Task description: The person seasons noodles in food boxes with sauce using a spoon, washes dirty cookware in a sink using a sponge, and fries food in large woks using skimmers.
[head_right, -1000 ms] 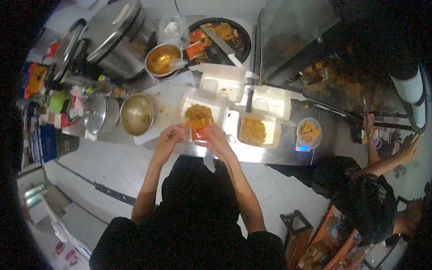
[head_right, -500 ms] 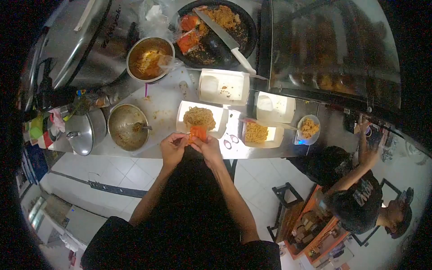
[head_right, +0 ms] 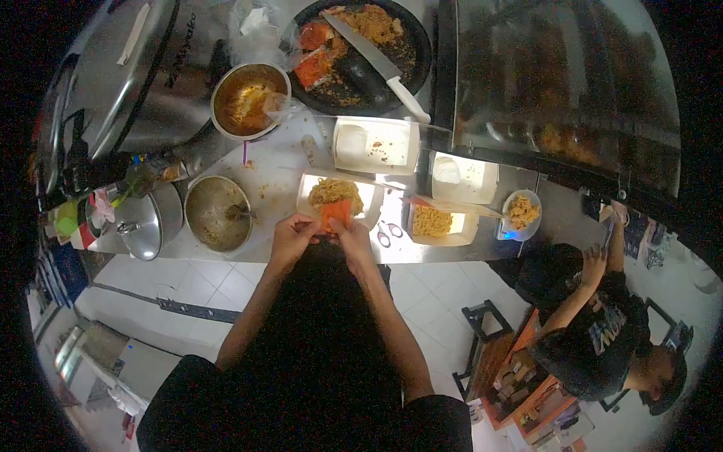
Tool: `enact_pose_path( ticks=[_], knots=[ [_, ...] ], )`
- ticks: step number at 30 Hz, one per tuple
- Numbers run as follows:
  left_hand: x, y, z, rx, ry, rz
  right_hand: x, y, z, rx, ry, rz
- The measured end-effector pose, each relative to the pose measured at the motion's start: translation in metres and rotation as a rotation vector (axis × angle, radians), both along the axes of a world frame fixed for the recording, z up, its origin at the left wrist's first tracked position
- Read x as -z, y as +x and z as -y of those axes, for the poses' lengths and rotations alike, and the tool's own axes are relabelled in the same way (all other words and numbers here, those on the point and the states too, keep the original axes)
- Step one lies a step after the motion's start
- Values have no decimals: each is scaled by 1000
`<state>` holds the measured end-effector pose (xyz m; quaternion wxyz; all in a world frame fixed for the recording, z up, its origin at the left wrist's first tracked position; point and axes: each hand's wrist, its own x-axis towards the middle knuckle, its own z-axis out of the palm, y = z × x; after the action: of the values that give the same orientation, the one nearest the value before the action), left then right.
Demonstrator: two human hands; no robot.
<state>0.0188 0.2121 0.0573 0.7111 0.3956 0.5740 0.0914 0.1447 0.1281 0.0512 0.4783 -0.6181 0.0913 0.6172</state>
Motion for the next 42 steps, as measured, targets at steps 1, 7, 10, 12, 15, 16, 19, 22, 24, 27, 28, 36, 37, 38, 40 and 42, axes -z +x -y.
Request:
enact_pose_path(
  ticks=[1,7,10,12,15,16,19,22,24,27,28,36,37,38,40,42],
  knots=[
    [0,1,0,-6,-6,5,4,3,3,-41,-8,13],
    [-12,10,-5,-70,-43,7,-8,9,5,-79,22,81],
    [-3,8,2,19,105,4,-19,16,2,-26,29,-19],
    [6,7,2,34,208,21,-20,24,3,-5,-1,-84],
    [16,7,7,12,304,45,-11,35,14,1,-49,-150],
    [18,7,9,16,322,34,-14,35,14,20,-48,-191],
    [12,7,6,39,345,44,-15,38,14,3,-31,-240],
    [9,7,5,61,300,119,-14,36,7,-115,29,-183],
    [9,8,5,65,279,139,-11,36,3,-142,28,-167],
    [5,8,4,79,306,83,-4,33,3,-37,-25,-231],
    [1,10,4,89,327,55,-5,32,3,16,-27,-261],
    [-2,7,-5,110,323,112,5,20,-14,-121,85,-300],
    [-3,7,-5,96,320,96,7,17,-15,-87,70,-275],
    [-3,7,-6,81,318,81,8,15,-17,-54,55,-250],
    [1,5,-3,76,337,73,9,10,-17,-76,49,-161],
    [5,3,-3,121,456,34,8,6,-18,-123,66,-68]
  ],
)
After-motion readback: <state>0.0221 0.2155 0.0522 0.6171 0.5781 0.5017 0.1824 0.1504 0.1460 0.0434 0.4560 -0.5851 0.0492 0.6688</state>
